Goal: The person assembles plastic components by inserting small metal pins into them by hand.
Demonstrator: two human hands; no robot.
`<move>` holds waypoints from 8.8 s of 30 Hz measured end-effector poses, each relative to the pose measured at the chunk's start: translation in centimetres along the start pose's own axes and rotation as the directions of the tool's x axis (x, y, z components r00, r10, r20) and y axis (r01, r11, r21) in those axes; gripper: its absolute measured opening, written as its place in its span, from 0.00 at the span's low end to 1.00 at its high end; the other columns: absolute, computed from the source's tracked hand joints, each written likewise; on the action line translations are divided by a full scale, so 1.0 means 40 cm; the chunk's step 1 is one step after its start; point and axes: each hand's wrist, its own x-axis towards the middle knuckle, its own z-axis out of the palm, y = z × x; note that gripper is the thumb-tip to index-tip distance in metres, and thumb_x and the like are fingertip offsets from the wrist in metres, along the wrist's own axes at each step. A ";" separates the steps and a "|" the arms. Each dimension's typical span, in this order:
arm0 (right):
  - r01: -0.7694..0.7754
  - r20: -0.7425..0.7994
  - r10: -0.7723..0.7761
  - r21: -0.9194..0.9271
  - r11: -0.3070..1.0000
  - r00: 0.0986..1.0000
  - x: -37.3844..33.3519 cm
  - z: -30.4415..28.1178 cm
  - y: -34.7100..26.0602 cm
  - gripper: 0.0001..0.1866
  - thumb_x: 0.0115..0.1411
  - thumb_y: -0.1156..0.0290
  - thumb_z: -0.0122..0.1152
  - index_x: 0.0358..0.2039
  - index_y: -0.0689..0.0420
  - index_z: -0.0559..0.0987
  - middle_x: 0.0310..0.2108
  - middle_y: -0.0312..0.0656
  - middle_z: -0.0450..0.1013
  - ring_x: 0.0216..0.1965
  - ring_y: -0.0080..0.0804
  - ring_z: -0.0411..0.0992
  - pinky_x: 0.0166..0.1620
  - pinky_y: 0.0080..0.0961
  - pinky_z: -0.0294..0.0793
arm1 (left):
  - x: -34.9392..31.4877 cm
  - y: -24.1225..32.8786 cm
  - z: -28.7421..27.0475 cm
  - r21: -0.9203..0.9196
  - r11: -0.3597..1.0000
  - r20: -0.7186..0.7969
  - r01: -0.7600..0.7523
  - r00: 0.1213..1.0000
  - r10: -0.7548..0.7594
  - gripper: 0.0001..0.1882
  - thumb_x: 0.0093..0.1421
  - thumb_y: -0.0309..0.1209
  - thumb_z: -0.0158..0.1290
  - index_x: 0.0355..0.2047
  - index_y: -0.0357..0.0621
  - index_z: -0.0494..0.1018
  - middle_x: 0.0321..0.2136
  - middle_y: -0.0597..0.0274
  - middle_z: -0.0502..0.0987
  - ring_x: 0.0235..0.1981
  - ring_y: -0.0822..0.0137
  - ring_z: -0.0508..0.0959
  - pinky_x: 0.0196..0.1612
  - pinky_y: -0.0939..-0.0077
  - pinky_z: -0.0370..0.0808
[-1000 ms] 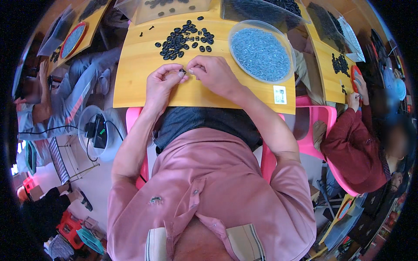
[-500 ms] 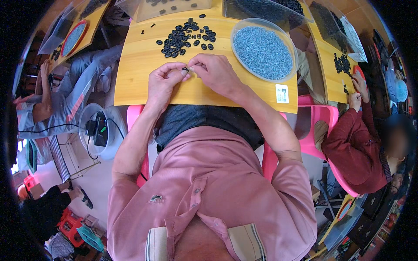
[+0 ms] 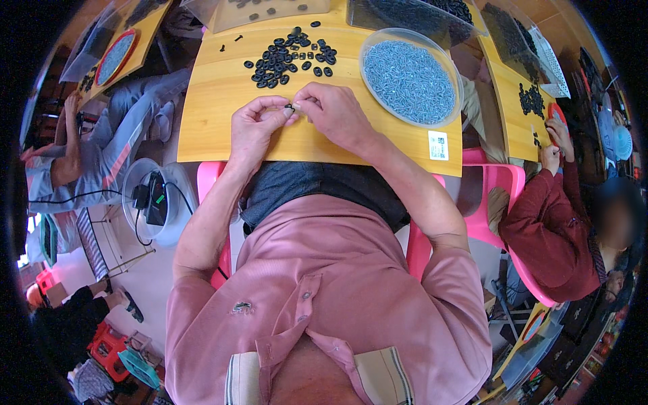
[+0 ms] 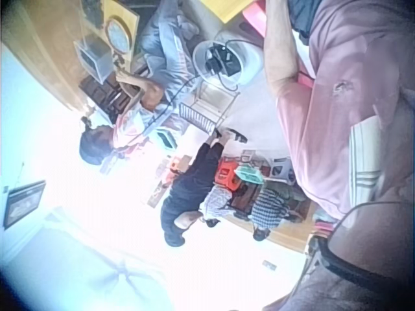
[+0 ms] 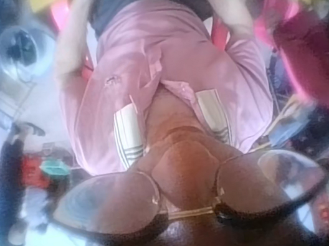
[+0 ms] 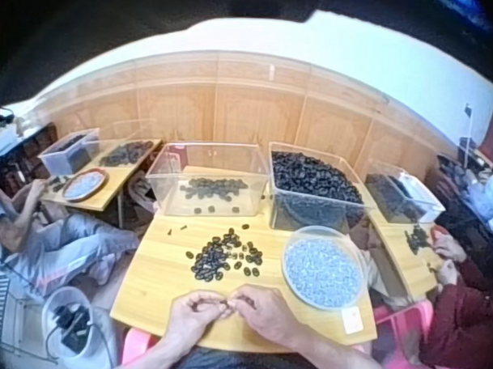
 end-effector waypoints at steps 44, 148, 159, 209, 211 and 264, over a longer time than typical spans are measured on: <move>0.159 -0.026 -0.175 -0.310 0.938 0.984 0.044 0.032 0.013 0.11 0.52 0.65 0.63 0.31 0.58 0.76 0.29 0.42 0.76 0.32 0.38 0.77 0.36 0.34 0.74 | 0.006 0.009 -0.004 -0.388 0.920 -0.170 -0.047 0.985 -0.022 0.10 0.61 0.16 0.54 0.43 0.30 0.73 0.36 0.52 0.77 0.39 0.63 0.81 0.48 0.69 0.82; -0.325 0.343 0.190 0.397 0.858 0.920 0.061 -0.015 0.057 0.11 0.54 0.65 0.68 0.25 0.60 0.80 0.18 0.33 0.73 0.14 0.14 0.64 0.18 0.13 0.59 | -0.007 0.009 0.008 0.719 0.651 0.068 -0.244 0.957 0.283 0.18 0.50 0.32 0.70 0.36 0.37 0.77 0.24 0.63 0.80 0.25 0.77 0.77 0.31 0.81 0.76; -0.390 0.405 0.213 0.426 0.816 0.889 0.038 -0.024 0.028 0.10 0.54 0.68 0.68 0.25 0.60 0.78 0.17 0.33 0.71 0.13 0.15 0.62 0.16 0.16 0.56 | -0.037 0.003 0.011 0.684 0.648 0.110 -0.335 0.926 0.362 0.14 0.52 0.32 0.68 0.31 0.34 0.77 0.21 0.58 0.79 0.21 0.73 0.77 0.26 0.76 0.74; 0.011 0.169 -0.016 0.032 0.999 0.985 0.085 -0.038 0.039 0.12 0.53 0.66 0.65 0.31 0.62 0.81 0.25 0.42 0.77 0.28 0.31 0.77 0.33 0.27 0.75 | 0.015 -0.006 -0.013 0.257 0.947 -0.017 -0.193 0.979 0.204 0.12 0.60 0.21 0.59 0.45 0.35 0.77 0.38 0.62 0.78 0.35 0.77 0.77 0.41 0.84 0.74; -0.113 0.245 0.069 0.169 0.979 0.967 0.076 -0.040 0.049 0.12 0.54 0.66 0.66 0.32 0.63 0.81 0.25 0.40 0.77 0.27 0.27 0.76 0.31 0.24 0.73 | 0.013 -0.010 -0.019 0.278 0.940 0.020 -0.198 0.980 0.200 0.12 0.60 0.20 0.58 0.44 0.35 0.78 0.37 0.62 0.78 0.36 0.76 0.77 0.43 0.83 0.74; -0.163 -0.413 0.253 0.240 0.957 0.875 0.039 -0.428 0.217 0.08 0.56 0.75 0.61 0.36 0.63 0.82 0.29 0.37 0.80 0.24 0.16 0.71 0.31 0.16 0.70 | 0.020 0.017 -0.021 0.060 0.997 -0.025 -0.054 0.998 0.056 0.09 0.60 0.18 0.55 0.42 0.37 0.74 0.33 0.62 0.77 0.32 0.70 0.81 0.40 0.80 0.77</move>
